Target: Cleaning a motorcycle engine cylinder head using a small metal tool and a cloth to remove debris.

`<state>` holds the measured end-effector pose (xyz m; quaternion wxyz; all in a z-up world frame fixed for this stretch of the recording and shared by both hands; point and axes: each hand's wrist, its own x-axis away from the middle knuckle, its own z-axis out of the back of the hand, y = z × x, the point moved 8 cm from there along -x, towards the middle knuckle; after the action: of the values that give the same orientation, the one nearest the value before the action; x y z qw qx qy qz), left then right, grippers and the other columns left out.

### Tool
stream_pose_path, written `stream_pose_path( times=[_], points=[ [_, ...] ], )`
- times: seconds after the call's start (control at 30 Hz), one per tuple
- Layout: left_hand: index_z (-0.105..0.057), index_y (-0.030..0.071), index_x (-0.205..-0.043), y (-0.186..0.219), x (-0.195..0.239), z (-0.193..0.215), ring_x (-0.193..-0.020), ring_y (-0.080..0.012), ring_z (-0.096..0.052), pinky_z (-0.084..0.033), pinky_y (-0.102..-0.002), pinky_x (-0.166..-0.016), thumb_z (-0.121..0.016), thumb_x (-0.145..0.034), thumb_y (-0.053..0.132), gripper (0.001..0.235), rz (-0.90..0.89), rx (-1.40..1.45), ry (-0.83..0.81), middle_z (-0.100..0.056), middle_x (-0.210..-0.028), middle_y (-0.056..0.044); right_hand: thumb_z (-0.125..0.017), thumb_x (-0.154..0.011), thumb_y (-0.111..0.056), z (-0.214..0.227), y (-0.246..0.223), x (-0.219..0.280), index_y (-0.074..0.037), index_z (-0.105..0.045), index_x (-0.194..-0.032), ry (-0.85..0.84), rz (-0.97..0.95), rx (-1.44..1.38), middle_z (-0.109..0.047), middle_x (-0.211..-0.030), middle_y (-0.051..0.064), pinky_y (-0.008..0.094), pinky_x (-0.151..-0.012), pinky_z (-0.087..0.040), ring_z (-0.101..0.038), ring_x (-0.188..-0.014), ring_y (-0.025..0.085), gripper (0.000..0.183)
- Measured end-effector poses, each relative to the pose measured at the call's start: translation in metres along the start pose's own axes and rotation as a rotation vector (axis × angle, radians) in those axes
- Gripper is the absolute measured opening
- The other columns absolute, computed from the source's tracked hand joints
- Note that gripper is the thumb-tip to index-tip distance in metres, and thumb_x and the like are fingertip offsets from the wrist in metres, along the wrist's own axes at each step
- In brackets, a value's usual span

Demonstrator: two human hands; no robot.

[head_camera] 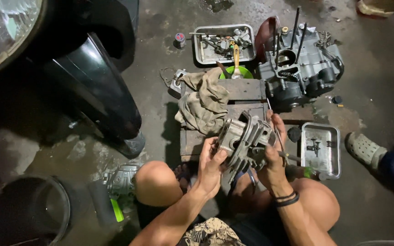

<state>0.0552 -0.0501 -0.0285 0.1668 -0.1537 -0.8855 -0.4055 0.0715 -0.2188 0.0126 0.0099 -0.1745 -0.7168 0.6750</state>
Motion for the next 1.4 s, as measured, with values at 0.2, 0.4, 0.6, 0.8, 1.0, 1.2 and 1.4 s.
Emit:
stream_pose_path(
  times=[0.2, 0.4, 0.6, 0.8, 1.0, 1.2, 1.4],
  points=[
    [-0.058, 0.008, -0.136, -0.006, -0.012, -0.022, -0.113, -0.0222, -0.052, -0.049, -0.036, -0.096, -0.079, -0.086, 0.039, 0.063, -0.01, -0.221, -0.149, -0.057, -0.12, -0.012, -0.059, -0.088, -0.058, 0.014, -0.025, -0.009, -0.017, -0.028, -0.157, 0.156, -0.001, -0.182, -0.029, -0.167, 0.011, 0.058, -0.125, -0.021, -0.028, -0.154, 0.031, 0.086],
    [-0.037, 0.001, -0.152, -0.015, -0.044, -0.065, -0.147, -0.0541, -0.029, -0.027, -0.063, -0.119, -0.067, -0.096, 0.039, 0.073, -0.084, -0.498, -0.282, -0.037, -0.153, -0.034, -0.071, -0.086, -0.039, 0.116, -0.086, -0.031, -0.018, -0.024, -0.16, 0.133, 0.09, 0.373, -0.026, -0.167, 0.013, 0.074, -0.12, -0.008, -0.017, -0.16, 0.032, 0.091],
    [-0.062, 0.008, -0.135, -0.018, -0.068, -0.071, -0.128, -0.0429, -0.055, -0.041, -0.047, -0.111, -0.078, -0.088, 0.039, 0.058, -0.327, -0.979, -0.285, -0.056, -0.126, -0.022, -0.085, -0.069, -0.058, 0.123, -0.088, -0.048, -0.013, -0.04, -0.155, -0.048, -0.089, 1.353, -0.05, -0.156, 0.01, 0.085, -0.088, -0.036, -0.041, -0.135, 0.048, 0.107],
    [-0.072, 0.016, -0.066, -0.031, -0.07, -0.064, -0.048, -0.0113, -0.054, -0.046, -0.025, -0.051, -0.077, -0.091, 0.042, 0.036, -0.058, -0.936, -0.145, -0.061, -0.05, -0.001, -0.08, -0.067, -0.066, 0.18, -0.023, -0.052, -0.023, -0.034, -0.157, -0.076, -0.258, 1.423, -0.05, -0.152, 0.005, 0.078, -0.083, -0.046, -0.044, -0.133, 0.043, 0.11],
    [-0.072, 0.01, -0.116, -0.039, -0.077, -0.051, -0.063, -0.0091, -0.065, -0.053, -0.024, -0.062, -0.082, -0.088, 0.024, 0.033, -0.077, -0.859, -0.213, -0.073, -0.077, -0.005, -0.078, -0.072, -0.064, 0.188, -0.026, -0.054, -0.017, -0.035, -0.157, -0.015, -0.312, 1.346, -0.045, -0.156, 0.009, 0.078, -0.089, -0.044, -0.041, -0.136, 0.047, 0.105],
    [-0.068, 0.009, -0.124, -0.027, -0.071, -0.054, -0.078, -0.0118, -0.067, -0.055, -0.027, -0.076, -0.071, -0.095, 0.014, 0.03, -0.189, -0.743, -0.172, -0.074, -0.091, -0.008, -0.079, -0.073, -0.062, 0.176, -0.024, -0.056, -0.017, -0.035, -0.156, -0.042, -0.344, 1.307, -0.044, -0.158, 0.011, 0.079, -0.088, -0.045, -0.042, -0.136, 0.05, 0.105],
    [-0.067, 0.007, -0.124, -0.011, -0.067, -0.042, -0.084, -0.0154, -0.068, -0.058, -0.029, -0.083, -0.075, -0.092, 0.018, 0.034, -0.235, -0.763, -0.131, -0.072, -0.096, -0.009, -0.073, -0.073, -0.068, 0.144, -0.008, -0.063, -0.016, -0.036, -0.157, -0.158, -0.39, 1.43, -0.044, -0.158, 0.01, 0.083, -0.09, -0.041, -0.037, -0.139, 0.051, 0.106]
  ],
)
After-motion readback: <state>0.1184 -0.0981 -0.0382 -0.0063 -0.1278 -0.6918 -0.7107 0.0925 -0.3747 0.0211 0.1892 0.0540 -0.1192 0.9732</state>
